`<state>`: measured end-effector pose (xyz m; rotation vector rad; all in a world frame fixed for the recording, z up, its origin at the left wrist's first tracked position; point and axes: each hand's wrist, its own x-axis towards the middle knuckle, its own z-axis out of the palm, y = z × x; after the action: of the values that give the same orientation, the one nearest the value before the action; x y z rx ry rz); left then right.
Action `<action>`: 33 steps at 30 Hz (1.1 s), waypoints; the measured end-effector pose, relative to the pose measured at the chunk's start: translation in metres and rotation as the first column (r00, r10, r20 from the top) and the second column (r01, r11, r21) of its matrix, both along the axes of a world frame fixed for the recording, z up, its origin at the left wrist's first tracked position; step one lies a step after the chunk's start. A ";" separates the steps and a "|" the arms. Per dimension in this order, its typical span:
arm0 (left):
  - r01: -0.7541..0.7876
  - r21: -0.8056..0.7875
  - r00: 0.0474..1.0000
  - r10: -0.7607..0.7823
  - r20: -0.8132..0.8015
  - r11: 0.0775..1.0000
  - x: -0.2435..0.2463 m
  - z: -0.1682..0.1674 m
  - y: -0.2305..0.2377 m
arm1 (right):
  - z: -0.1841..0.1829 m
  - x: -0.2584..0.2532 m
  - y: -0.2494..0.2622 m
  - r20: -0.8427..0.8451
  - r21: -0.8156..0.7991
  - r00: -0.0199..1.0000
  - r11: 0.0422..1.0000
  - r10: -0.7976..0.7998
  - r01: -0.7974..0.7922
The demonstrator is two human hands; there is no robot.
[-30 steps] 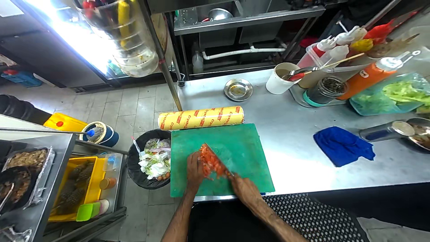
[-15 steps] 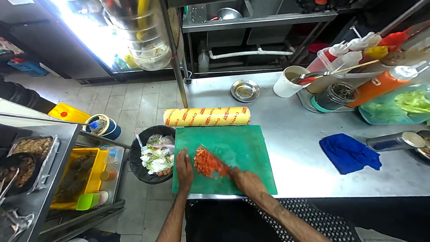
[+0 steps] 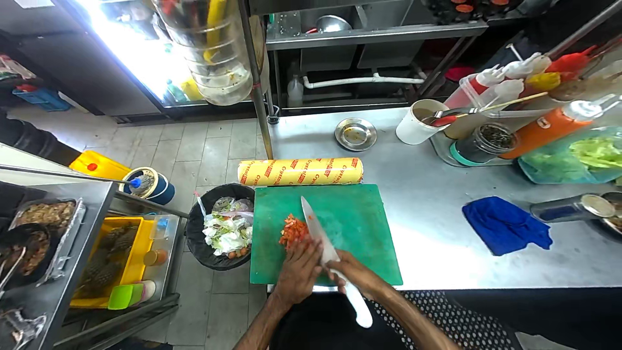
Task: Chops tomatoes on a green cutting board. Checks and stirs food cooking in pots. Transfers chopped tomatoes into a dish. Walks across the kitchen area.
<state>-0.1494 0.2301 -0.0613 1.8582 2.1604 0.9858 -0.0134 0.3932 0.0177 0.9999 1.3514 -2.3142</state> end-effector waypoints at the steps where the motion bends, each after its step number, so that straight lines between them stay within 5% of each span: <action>1: -0.045 -0.018 0.999 0.045 -0.012 0.999 -0.002 -0.005 -0.002 | -0.001 0.001 0.000 0.022 0.052 1.000 0.999 0.010 -0.011; 3: -0.129 -0.052 0.991 0.127 -0.035 0.990 -0.007 -0.011 -0.007 | 0.000 0.002 0.001 0.122 0.320 0.988 0.939 0.093 -0.128; 5: -0.186 -0.059 0.982 0.184 -0.037 0.981 -0.009 -0.011 -0.010 | 0.010 0.000 0.000 0.388 0.636 0.902 0.654 0.187 -0.409; 8: -0.200 -0.041 0.980 0.200 -0.019 0.979 -0.006 0.000 -0.012 | 0.025 -0.003 -0.015 0.567 0.779 0.818 0.261 0.099 -0.571; 10: -0.176 -0.012 0.984 0.175 -0.018 0.984 0.001 0.013 -0.010 | 0.020 -0.001 -0.021 0.534 0.832 0.843 0.139 0.059 -0.537; 23: -0.087 -0.226 0.985 0.050 -0.165 0.970 0.011 0.015 0.006 | -0.014 0.014 -0.038 0.225 0.974 0.967 -0.051 0.120 -0.220; 33: -0.254 -0.255 0.950 0.191 -0.249 0.933 0.008 0.006 -0.002 | -0.018 0.028 -0.030 0.188 0.979 0.972 -0.108 0.140 -0.173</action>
<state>-0.1415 0.2277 -0.0550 1.6807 2.5294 0.4782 0.0144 0.3631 -0.0004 0.9433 3.0753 -0.5579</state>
